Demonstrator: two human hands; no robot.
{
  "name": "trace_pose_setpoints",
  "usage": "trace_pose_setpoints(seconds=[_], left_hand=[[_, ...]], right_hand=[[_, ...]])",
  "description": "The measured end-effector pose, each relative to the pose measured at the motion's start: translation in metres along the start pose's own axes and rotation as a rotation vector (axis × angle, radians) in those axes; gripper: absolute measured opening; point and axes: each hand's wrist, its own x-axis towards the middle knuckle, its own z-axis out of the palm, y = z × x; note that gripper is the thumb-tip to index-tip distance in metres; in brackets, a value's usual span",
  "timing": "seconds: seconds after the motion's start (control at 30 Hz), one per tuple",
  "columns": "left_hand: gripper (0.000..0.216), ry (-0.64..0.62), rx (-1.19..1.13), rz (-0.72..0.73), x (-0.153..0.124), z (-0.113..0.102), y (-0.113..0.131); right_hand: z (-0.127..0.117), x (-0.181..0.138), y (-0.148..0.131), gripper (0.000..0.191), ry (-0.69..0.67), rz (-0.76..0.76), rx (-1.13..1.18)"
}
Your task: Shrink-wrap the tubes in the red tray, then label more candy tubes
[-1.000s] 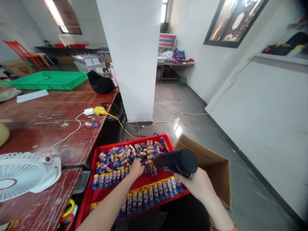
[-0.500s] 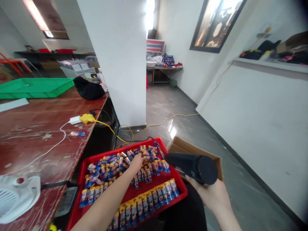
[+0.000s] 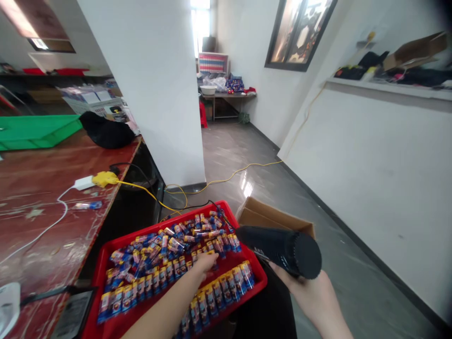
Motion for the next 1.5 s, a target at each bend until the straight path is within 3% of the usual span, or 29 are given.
trace_pose_setpoints(seconds=[0.1, 0.2, 0.37, 0.47, 0.63, 0.77, 0.93, 1.1, 1.27, 1.4, 1.5], left_hand=[[0.029, -0.076, -0.081, -0.092, 0.007, 0.018, 0.021], [0.031, -0.078, -0.173, -0.065, 0.017, 0.025, 0.042], [0.031, -0.076, -0.265, -0.006, 0.029, 0.02, 0.071], [0.032, -0.064, -0.284, 0.053, 0.037, 0.015, 0.09], [0.032, -0.063, -0.21, 0.078, 0.045, -0.003, 0.114], [0.031, -0.061, -0.073, 0.066, 0.04, -0.028, 0.105], [0.031, -0.012, 0.126, 0.145, 0.026, -0.064, 0.073], [0.028, 0.059, 0.387, 0.302, 0.016, -0.082, 0.051], [0.022, -0.012, 0.644, 0.536, 0.004, -0.055, 0.038], [0.02, -0.112, 0.771, 0.705, -0.004, -0.016, 0.036], [0.023, -0.107, 0.803, 0.784, -0.003, 0.007, 0.045]], right_hand=[[0.002, -0.003, 0.0, 0.04, -0.028, -0.063, 0.008], [0.003, -0.006, 0.006, 0.04, -0.034, -0.074, 0.014], [-0.002, -0.006, 0.013, 0.037, 0.023, -0.057, -0.067], [-0.005, -0.005, 0.011, 0.036, -0.006, -0.023, -0.095], [0.005, 0.0, -0.003, 0.032, -0.068, -0.091, -0.081], [0.02, 0.01, -0.023, 0.024, -0.131, -0.104, -0.14], [0.025, 0.016, -0.04, 0.021, -0.254, -0.098, -0.243], [0.026, 0.016, -0.044, 0.02, -0.209, -0.11, -0.216], [0.018, 0.021, -0.042, 0.025, -0.107, -0.123, -0.193], [-0.007, 0.023, -0.028, 0.027, 0.082, -0.05, -0.205], [-0.029, 0.024, -0.016, 0.024, 0.186, 0.023, -0.084]])
